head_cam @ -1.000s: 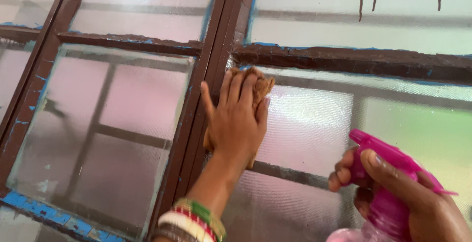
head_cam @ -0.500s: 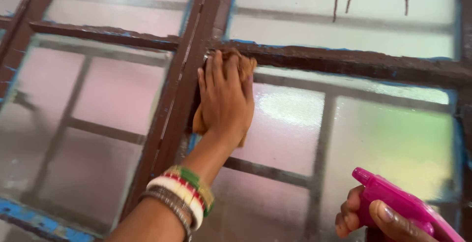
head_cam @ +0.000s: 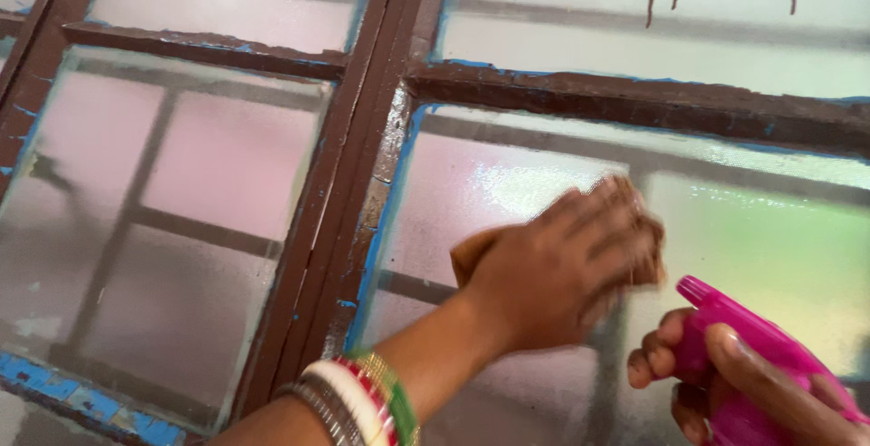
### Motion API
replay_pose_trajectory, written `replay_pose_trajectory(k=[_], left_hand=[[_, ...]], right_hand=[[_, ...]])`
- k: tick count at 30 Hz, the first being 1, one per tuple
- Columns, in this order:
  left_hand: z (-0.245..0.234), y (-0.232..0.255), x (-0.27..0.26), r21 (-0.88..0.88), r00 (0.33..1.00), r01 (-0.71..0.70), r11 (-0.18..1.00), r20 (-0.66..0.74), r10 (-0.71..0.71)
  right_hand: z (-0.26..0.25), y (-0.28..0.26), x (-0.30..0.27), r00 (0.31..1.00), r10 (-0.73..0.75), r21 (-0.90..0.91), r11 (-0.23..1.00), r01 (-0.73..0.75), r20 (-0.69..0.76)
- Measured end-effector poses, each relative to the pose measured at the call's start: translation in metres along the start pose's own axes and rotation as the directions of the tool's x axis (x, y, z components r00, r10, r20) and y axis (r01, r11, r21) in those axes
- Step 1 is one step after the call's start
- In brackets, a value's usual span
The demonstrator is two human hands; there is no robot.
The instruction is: The person cleans a window by spraying liquid from a spray bottle onto the panes and wiping the glass and frame with a cloth.
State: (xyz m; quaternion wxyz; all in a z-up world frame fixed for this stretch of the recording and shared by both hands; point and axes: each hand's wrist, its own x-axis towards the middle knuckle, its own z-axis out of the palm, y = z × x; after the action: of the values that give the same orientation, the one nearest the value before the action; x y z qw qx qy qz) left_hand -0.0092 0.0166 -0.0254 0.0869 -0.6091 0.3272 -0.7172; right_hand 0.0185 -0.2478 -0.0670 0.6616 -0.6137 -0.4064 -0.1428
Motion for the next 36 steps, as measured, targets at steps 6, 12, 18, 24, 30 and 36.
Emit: replay_pose_trajectory(k=[6,12,18,24,30,36], left_hand=[[-0.017,-0.01,-0.02,-0.224,0.921,-0.333,0.916,0.131,0.366],[-0.018,-0.051,0.025,0.014,0.997,0.063,0.998,-0.038,-0.062],[-0.022,-0.06,0.009,0.041,0.711,0.685,0.727,-0.259,-0.654],[-0.021,-0.013,-0.04,0.028,0.485,0.855,0.518,-0.396,-0.779],[-0.002,-0.038,0.021,-0.05,0.475,0.814,0.579,-0.518,-0.712],[0.014,-0.016,0.048,0.01,0.899,0.356,0.934,-0.275,-0.34]], right_hand=[[-0.01,0.01,-0.003,0.978,-0.208,0.041,0.977,0.209,-0.025],[0.022,-0.011,0.002,0.986,-0.165,0.068,0.984,0.165,-0.002],[-0.006,0.015,0.007,0.995,-0.051,-0.086,0.995,0.043,-0.088],[-0.082,0.093,0.014,0.972,-0.179,-0.021,0.984,0.178,-0.15],[-0.08,0.046,0.014,0.986,-0.088,-0.126,0.99,0.07,-0.141],[-0.01,-0.017,0.003,0.965,-0.213,-0.034,0.977,0.21,-0.153]])
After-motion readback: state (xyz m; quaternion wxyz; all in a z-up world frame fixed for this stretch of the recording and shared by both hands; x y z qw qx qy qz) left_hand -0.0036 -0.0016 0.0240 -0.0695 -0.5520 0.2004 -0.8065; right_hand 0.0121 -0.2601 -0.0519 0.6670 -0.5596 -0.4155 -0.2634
